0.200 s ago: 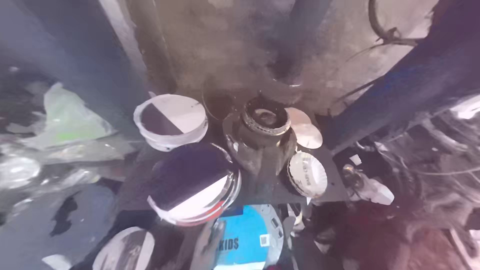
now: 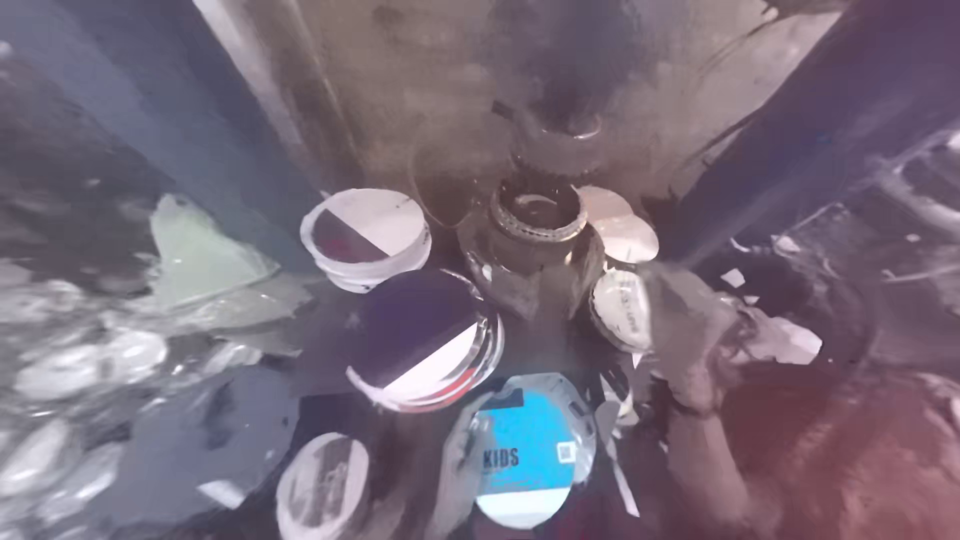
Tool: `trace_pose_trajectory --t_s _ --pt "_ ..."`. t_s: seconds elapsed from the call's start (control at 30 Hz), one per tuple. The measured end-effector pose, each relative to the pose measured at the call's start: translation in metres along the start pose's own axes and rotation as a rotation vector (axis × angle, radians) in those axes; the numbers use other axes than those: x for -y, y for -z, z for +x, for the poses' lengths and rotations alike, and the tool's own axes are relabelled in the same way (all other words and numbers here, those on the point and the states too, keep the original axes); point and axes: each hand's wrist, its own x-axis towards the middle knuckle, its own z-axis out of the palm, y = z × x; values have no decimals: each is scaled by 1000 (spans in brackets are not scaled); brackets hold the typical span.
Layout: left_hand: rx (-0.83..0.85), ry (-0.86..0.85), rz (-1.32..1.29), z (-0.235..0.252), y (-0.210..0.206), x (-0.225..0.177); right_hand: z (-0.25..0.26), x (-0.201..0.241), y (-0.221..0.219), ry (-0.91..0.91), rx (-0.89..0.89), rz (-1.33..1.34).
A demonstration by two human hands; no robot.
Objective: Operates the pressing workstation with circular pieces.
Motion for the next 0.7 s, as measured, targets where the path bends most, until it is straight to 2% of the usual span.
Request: trace_pose_trajectory --t_s 0.07,0.13,0.3,0.43,0.53,0.57,0.63,0.7 --pt "-36 -24 5 -2 -2 2 33 22 -39 314 63 -51" --pt "-60 -32 -1 -4 0 3 54 37 -60 478 143 -84" --pt "-105 27 -60 -5 7 2 80 62 -66 449 451 -362" --pt "-70 61 -92 -5 4 -3 75 53 -60 648 295 -280" --pt "-51 20 -63 -5 1 -2 58 28 -52 782 381 -229" --pt "-45 19 -69 -6 2 0 46 19 -41 804 341 -207" --pt "-69 25 -69 -5 0 -3 24 10 -15 776 116 -166" --pt "-75 41 -80 -8 1 -9 -6 -4 1 621 -25 -167"
